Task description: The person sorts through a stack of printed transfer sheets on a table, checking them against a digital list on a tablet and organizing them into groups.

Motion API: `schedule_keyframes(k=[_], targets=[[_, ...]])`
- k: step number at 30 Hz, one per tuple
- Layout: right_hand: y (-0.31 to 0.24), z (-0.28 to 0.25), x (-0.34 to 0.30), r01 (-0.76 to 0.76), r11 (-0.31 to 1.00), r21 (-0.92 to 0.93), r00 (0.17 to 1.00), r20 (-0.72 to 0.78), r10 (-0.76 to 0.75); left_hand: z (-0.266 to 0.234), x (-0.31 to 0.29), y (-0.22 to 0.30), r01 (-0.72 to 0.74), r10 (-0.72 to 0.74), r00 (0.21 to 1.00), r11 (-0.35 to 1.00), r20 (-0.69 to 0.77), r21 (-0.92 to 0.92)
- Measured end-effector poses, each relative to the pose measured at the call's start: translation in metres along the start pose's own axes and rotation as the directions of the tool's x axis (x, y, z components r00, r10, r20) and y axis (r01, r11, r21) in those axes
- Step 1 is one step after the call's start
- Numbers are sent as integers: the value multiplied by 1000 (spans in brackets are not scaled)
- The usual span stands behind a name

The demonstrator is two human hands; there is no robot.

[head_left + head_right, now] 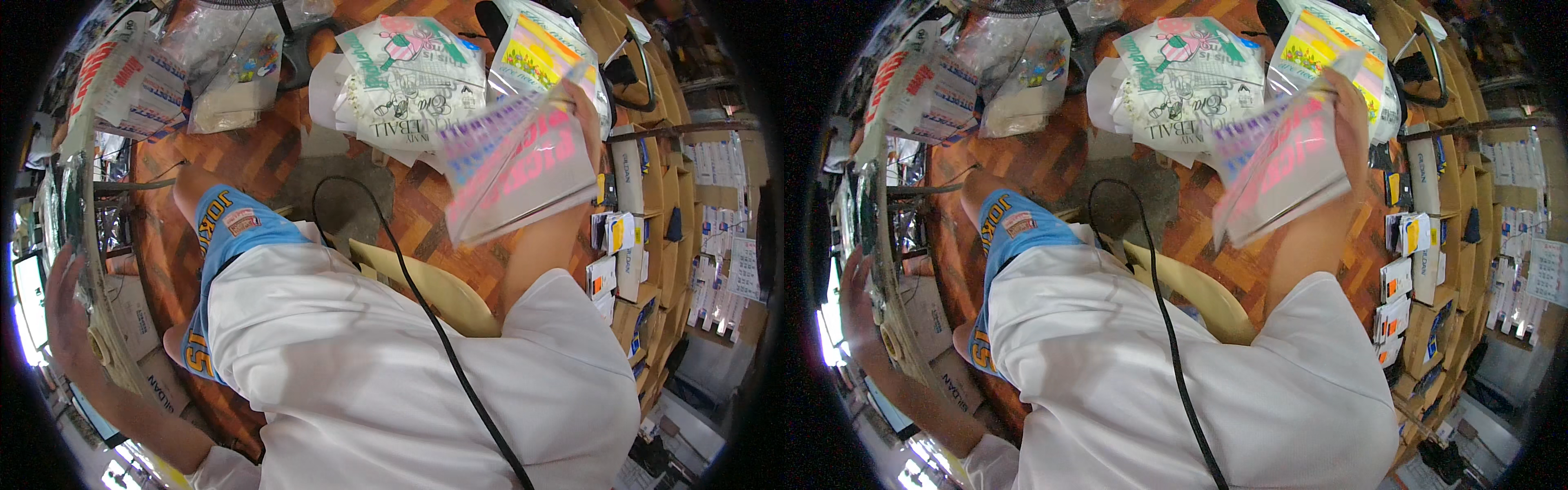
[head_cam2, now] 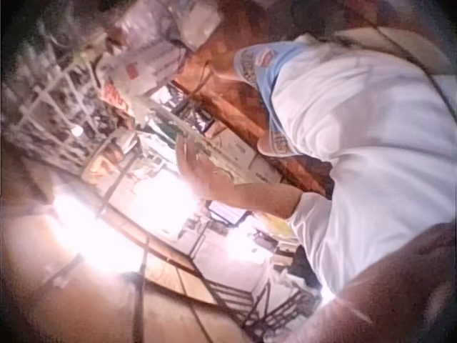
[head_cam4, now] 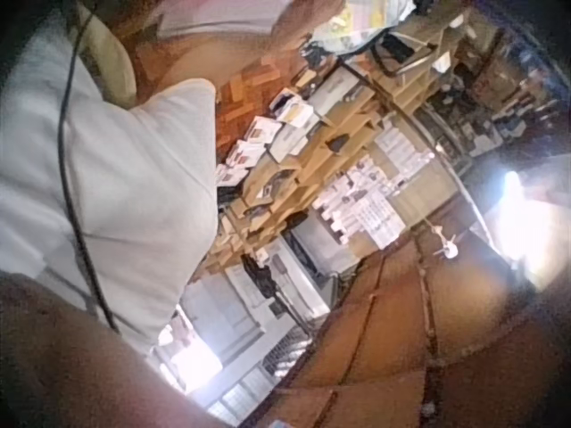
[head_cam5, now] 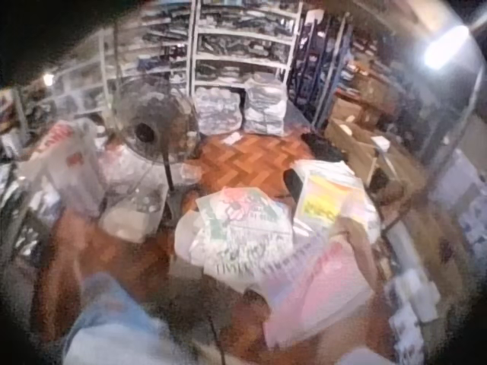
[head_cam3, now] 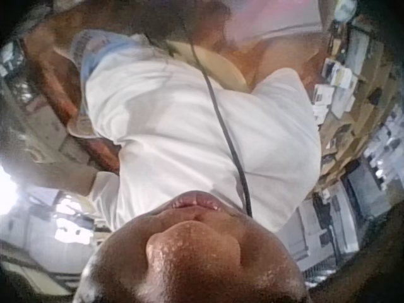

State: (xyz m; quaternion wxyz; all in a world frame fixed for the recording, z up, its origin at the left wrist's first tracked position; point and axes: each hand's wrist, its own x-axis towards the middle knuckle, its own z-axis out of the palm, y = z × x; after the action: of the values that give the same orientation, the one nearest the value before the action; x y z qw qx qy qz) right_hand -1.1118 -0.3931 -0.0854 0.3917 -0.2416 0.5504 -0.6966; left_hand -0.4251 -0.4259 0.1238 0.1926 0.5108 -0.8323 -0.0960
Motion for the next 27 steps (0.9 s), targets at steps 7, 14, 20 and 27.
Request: schedule_keyframes(k=[7,14,20,27], targets=[[40,252,-25,317,946,65,836,451,-311,129,72,85,-261,319,940,898,118,-353],[49,396,-87,-213,949,232,765,643,14,210,111,50,142,-240,971,568,2,-810],[127,332,-28,-151,986,-70,685,712,156,249,114,-42,261,-445,847,825,-290,-502],[208,111,94,-79,382,-921,986,-128,-106,204,71,-138,356,-676,705,598,-214,-718]])
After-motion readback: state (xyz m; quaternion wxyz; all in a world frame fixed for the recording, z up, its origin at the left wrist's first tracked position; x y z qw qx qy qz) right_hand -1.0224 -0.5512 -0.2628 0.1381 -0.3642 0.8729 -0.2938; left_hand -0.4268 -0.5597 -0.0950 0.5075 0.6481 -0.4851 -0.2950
